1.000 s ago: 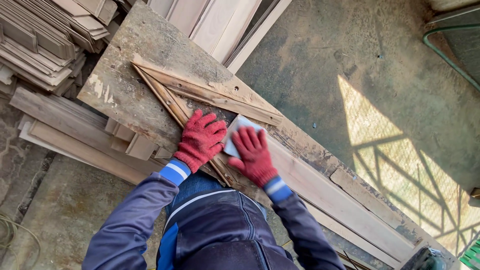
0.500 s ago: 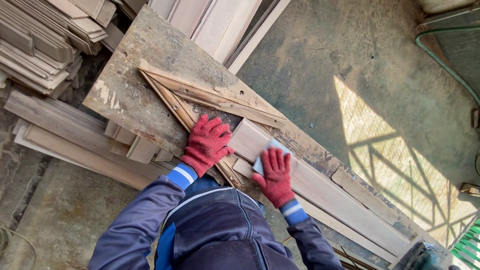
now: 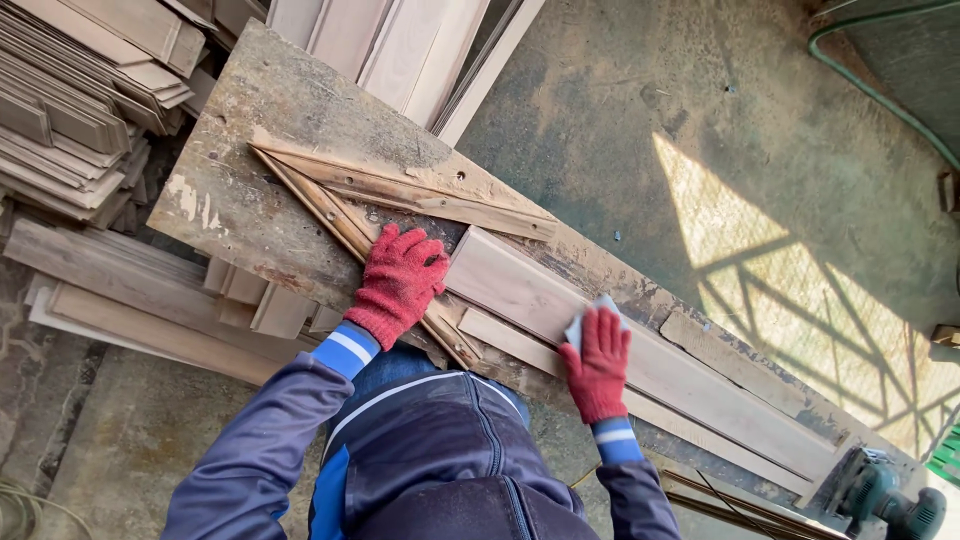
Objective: Sanding a wooden plank using an orbital power sander and a manual sanding block.
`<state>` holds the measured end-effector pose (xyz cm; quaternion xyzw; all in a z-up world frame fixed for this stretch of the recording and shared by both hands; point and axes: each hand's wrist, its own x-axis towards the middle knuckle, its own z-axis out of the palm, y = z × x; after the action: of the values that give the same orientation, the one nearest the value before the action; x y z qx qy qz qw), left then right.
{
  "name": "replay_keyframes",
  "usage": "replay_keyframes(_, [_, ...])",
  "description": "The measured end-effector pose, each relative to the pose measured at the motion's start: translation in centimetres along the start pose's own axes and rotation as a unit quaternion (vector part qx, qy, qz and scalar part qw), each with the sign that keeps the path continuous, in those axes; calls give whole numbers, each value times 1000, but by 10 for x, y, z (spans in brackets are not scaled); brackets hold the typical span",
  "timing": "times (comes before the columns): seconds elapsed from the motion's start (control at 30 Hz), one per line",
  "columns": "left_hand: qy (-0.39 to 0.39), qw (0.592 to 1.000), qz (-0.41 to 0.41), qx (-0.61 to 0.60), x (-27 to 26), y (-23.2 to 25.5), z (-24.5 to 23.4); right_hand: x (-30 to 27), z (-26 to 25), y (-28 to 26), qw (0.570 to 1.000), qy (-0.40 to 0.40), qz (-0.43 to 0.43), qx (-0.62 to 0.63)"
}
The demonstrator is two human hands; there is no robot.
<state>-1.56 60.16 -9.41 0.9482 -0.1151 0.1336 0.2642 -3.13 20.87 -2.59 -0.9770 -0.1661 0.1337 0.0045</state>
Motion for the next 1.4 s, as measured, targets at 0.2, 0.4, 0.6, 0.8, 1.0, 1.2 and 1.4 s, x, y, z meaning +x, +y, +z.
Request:
replay_keyframes(0.2, [43, 998, -23, -36, 1, 5, -8, 33, 9, -79, 997, 9, -17, 81])
replay_keyframes(0.4, [6, 996, -85, -9, -14, -3, 26, 103, -16, -172, 962, 76, -259, 40])
replay_keyframes(0.6, [-8, 994, -106, -39, -4, 6, 8, 73, -44, -116, 948, 76, -308, 21])
replay_keyframes(0.8, [-1, 992, -122, -26, -27, -11, 58, 104, -42, -160, 934, 95, -338, 60])
replay_keyframes(1.0, [-21, 993, -107, -42, -15, 0, 25, 81, -45, -119, 941, 89, -319, 72])
replay_keyframes(1.2, [-13, 992, -116, -47, -88, -30, 125, -27, -1, -4, 998, 17, -53, -3])
replay_keyframes(1.4, [-19, 993, -107, -35, -96, -47, 186, 47, 3, -100, 996, 15, -49, 74])
